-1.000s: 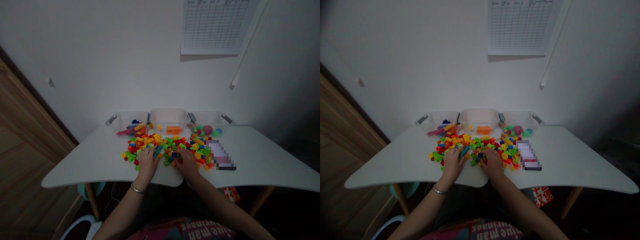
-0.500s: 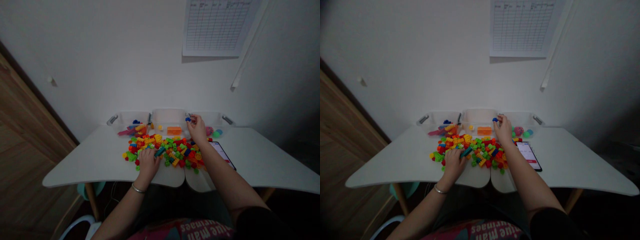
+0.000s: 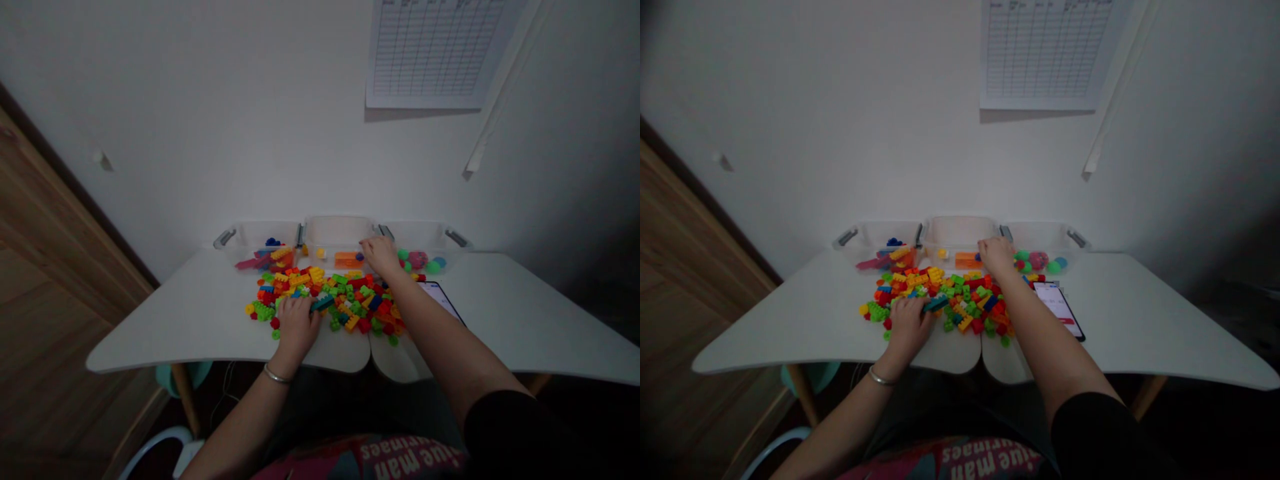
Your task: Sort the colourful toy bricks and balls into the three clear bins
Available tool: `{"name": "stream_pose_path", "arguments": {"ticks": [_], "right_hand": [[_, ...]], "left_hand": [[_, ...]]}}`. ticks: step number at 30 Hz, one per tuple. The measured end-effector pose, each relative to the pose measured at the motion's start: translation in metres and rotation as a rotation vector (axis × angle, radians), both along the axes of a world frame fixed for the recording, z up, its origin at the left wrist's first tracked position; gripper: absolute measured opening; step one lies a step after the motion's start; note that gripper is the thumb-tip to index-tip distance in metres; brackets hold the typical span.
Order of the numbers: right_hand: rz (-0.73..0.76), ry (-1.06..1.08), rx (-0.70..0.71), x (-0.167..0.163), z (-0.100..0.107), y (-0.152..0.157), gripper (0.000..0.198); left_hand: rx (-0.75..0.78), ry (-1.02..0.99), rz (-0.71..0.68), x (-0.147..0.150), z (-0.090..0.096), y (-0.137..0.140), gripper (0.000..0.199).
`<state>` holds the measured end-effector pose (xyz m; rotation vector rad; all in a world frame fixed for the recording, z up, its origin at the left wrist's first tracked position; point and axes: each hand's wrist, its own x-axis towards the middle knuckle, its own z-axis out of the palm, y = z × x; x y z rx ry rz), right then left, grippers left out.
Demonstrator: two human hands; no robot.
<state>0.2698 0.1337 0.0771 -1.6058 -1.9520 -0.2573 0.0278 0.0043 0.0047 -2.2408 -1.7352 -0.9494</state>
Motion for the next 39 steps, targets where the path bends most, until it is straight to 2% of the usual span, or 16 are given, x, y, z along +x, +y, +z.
{"name": "stream_pose_path", "arguments": {"ticks": [7, 11, 14, 16, 18, 23, 27, 32, 39], "right_hand": [[0.039, 0.061, -0.027, 0.002, -0.002, 0.001, 0.038], [0.114, 0.183, 0.095, -0.003, 0.003, -0.012, 0.034], [0.229, 0.28, 0.234, -0.015, 0.01, -0.037, 0.032], [0.287, 0.337, 0.27, -0.026, 0.013, -0.058, 0.032], [0.328, 0.39, 0.249, -0.04, 0.011, -0.079, 0.031], [0.425, 0.363, 0.061, -0.069, -0.009, -0.109, 0.026], [0.44, 0.285, -0.052, -0.077, -0.026, -0.114, 0.015], [0.461, 0.291, -0.161, -0.077, -0.041, -0.113, 0.016], [0.425, 0.42, -0.204, -0.074, -0.044, -0.111, 0.014]], "left_hand": [[0.003, 0.009, 0.004, 0.0, 0.001, 0.0, 0.021], [0.001, 0.002, 0.006, -0.001, 0.001, 0.0, 0.021], [-0.012, -0.009, 0.006, -0.001, 0.002, -0.001, 0.021], [-0.022, -0.017, 0.001, 0.0, 0.003, -0.001, 0.022], [-0.026, -0.02, -0.002, 0.001, 0.003, -0.002, 0.023], [0.011, -0.013, -0.015, 0.001, 0.003, -0.002, 0.021], [0.012, -0.015, -0.02, 0.002, 0.005, -0.002, 0.019], [-0.013, -0.028, -0.035, 0.002, 0.005, -0.002, 0.019], [-0.022, -0.052, -0.059, 0.001, 0.003, 0.0, 0.02]]}}
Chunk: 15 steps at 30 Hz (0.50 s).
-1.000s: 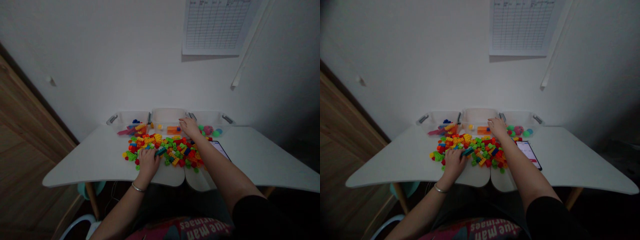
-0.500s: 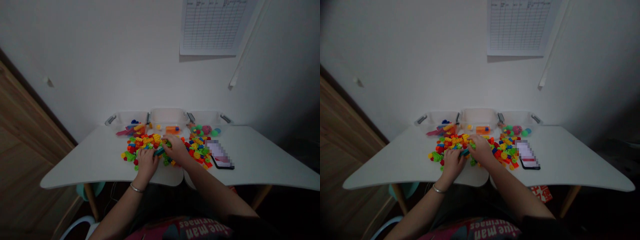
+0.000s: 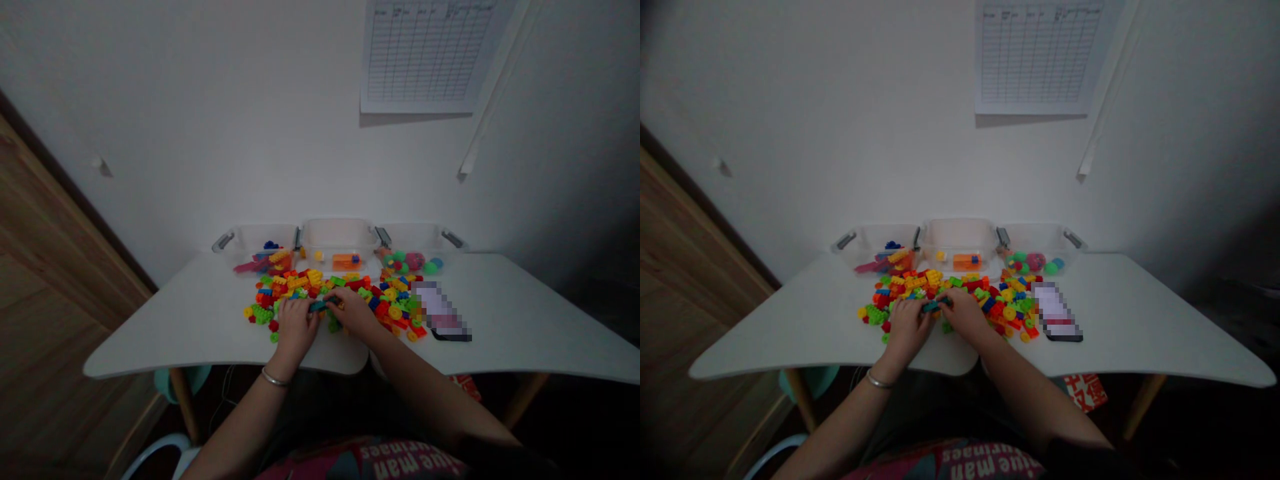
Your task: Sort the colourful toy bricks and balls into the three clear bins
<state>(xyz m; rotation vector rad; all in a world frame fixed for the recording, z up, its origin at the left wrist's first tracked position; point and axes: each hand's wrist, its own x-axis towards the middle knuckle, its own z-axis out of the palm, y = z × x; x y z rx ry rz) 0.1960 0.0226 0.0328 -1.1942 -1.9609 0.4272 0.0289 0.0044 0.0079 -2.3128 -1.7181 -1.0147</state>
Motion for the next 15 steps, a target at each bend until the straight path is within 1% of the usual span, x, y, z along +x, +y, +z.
{"name": "stream_pose_path", "arguments": {"ticks": [4, 8, 10, 11, 13, 15], "right_hand": [[-0.082, 0.11, 0.058, 0.012, 0.01, 0.008, 0.011], [-0.289, 0.358, 0.13, 0.037, 0.027, 0.026, 0.018], [-0.379, 0.435, 0.19, 0.05, 0.038, 0.037, 0.022], [-0.413, 0.444, 0.226, 0.056, 0.043, 0.043, 0.022], [-0.444, 0.396, 0.296, 0.066, 0.052, 0.054, 0.018], [-0.455, 0.336, 0.332, 0.071, 0.058, 0.064, 0.014]], "left_hand": [[0.02, -0.035, -0.005, 0.001, 0.0, -0.001, 0.031], [0.047, -0.049, 0.014, 0.001, -0.001, -0.002, 0.031], [0.053, -0.048, 0.019, 0.0, -0.002, -0.002, 0.028], [0.056, -0.045, 0.017, 0.0, -0.002, -0.001, 0.027], [0.062, -0.036, 0.01, 0.0, -0.003, -0.001, 0.024], [0.066, -0.025, 0.006, -0.001, -0.003, -0.001, 0.023]]}}
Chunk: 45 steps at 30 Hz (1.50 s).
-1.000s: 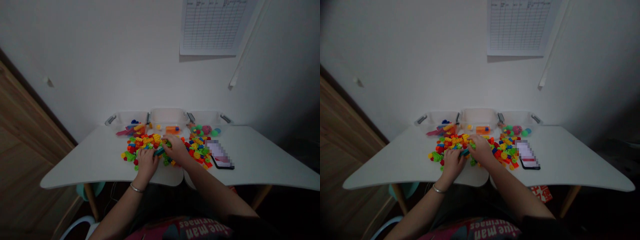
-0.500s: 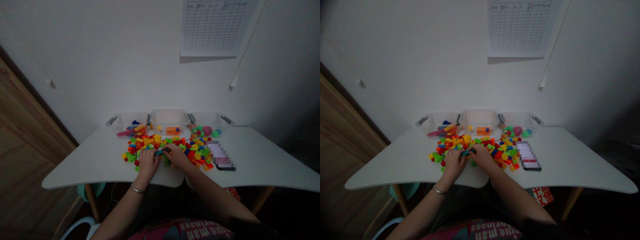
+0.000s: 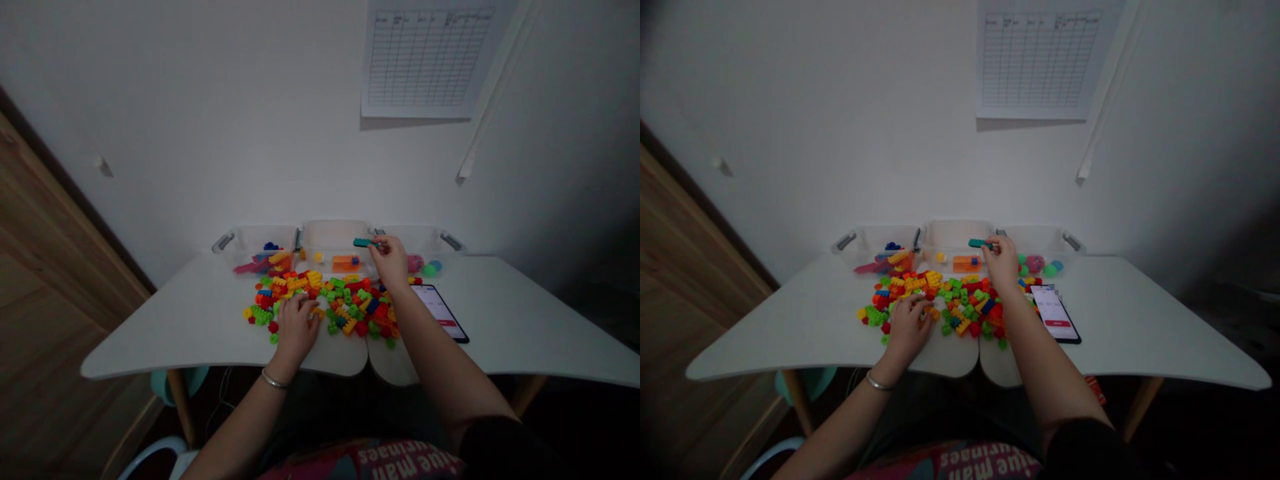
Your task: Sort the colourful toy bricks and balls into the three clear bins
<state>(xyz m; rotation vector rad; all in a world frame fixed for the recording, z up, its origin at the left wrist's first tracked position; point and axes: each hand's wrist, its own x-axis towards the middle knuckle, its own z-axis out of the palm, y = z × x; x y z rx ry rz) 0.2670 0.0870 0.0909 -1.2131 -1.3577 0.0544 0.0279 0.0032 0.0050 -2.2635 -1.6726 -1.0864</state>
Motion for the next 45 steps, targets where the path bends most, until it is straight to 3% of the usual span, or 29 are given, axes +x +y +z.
{"name": "stream_pose_path", "arguments": {"ticks": [7, 11, 16, 22, 25, 30, 33, 41, 45], "right_hand": [[0.009, -0.201, -0.026, 0.0, -0.005, 0.025, 0.016], [-0.028, -0.318, -0.134, -0.006, -0.011, 0.033, 0.022], [-0.098, -0.453, -0.21, -0.013, -0.011, 0.034, 0.038], [-0.032, -0.626, -0.251, -0.011, -0.009, 0.03, 0.032], [-0.002, -0.603, -0.224, -0.009, -0.009, 0.028, 0.029], [0.0, -0.477, -0.028, -0.011, -0.006, 0.013, 0.028], [0.03, -0.431, -0.011, -0.018, -0.006, -0.001, 0.026], [0.083, -0.665, -0.415, -0.042, -0.028, -0.031, 0.031], [0.054, -0.776, -0.518, -0.047, -0.039, -0.036, 0.031]], "left_hand": [[-0.022, 0.016, 0.008, 0.0, 0.0, -0.001, 0.022], [-0.035, 0.039, 0.008, 0.0, 0.0, -0.001, 0.024], [-0.063, 0.098, 0.011, 0.002, -0.001, 0.0, 0.023], [-0.054, 0.132, 0.006, 0.002, -0.003, 0.0, 0.022], [-0.056, 0.128, 0.007, 0.002, -0.003, 0.0, 0.02], [-0.056, 0.128, 0.0, 0.003, -0.001, 0.0, 0.02], [-0.054, 0.133, 0.003, 0.003, -0.001, 0.0, 0.02], [-0.066, 0.153, 0.012, 0.004, 0.0, 0.0, 0.02], [-0.06, 0.159, 0.023, 0.005, 0.0, 0.0, 0.02]]}}
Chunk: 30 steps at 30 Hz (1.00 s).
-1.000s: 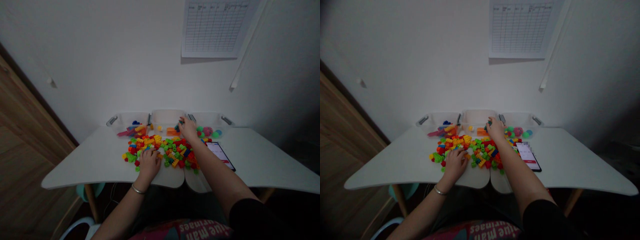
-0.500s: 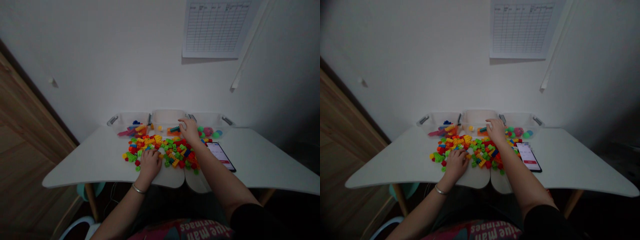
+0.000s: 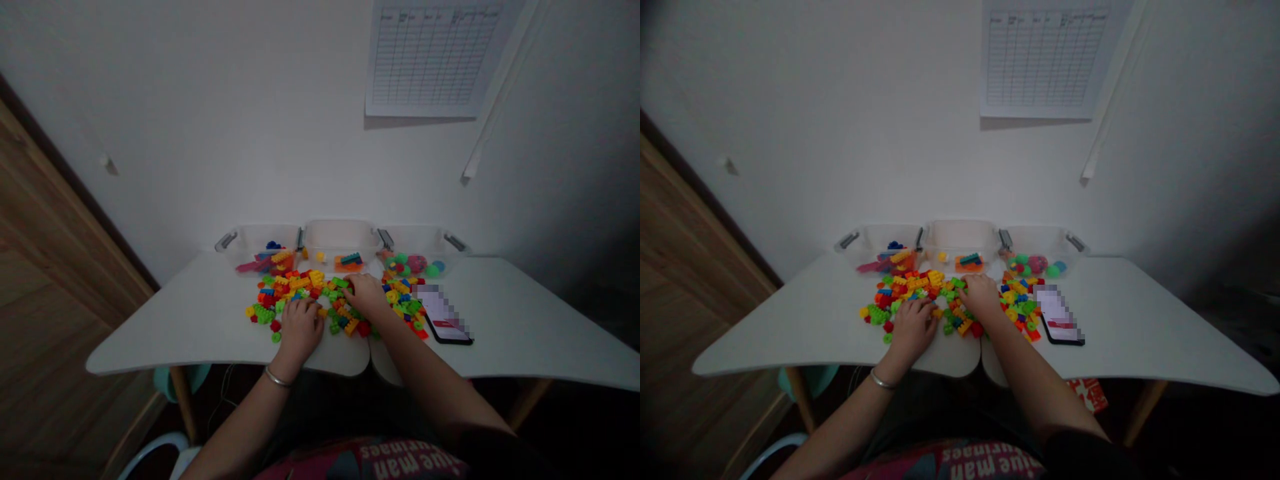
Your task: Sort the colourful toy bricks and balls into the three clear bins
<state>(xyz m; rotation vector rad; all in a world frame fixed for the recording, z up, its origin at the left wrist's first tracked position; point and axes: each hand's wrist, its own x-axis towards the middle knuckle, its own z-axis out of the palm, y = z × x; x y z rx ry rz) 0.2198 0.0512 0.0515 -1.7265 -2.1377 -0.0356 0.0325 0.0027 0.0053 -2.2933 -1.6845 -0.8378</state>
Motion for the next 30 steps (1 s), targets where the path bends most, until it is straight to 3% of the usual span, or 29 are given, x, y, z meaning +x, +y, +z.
{"name": "stream_pose_path", "arguments": {"ticks": [16, 20, 24, 30], "right_hand": [[-0.014, 0.086, 0.089, 0.005, -0.012, 0.009, 0.03], [-0.002, 0.276, 0.146, 0.01, -0.011, 0.011, 0.028], [-0.004, 0.596, 0.159, 0.017, -0.005, 0.019, 0.022], [-0.044, 0.878, 0.339, 0.03, 0.027, 0.042, 0.021]], "left_hand": [[0.015, -0.007, -0.006, 0.0, -0.001, 0.0, 0.019], [0.016, -0.009, -0.003, 0.0, -0.001, 0.0, 0.019], [0.002, 0.006, -0.011, -0.001, -0.001, 0.001, 0.02], [0.0, 0.0, -0.008, -0.002, -0.002, 0.001, 0.02]]}}
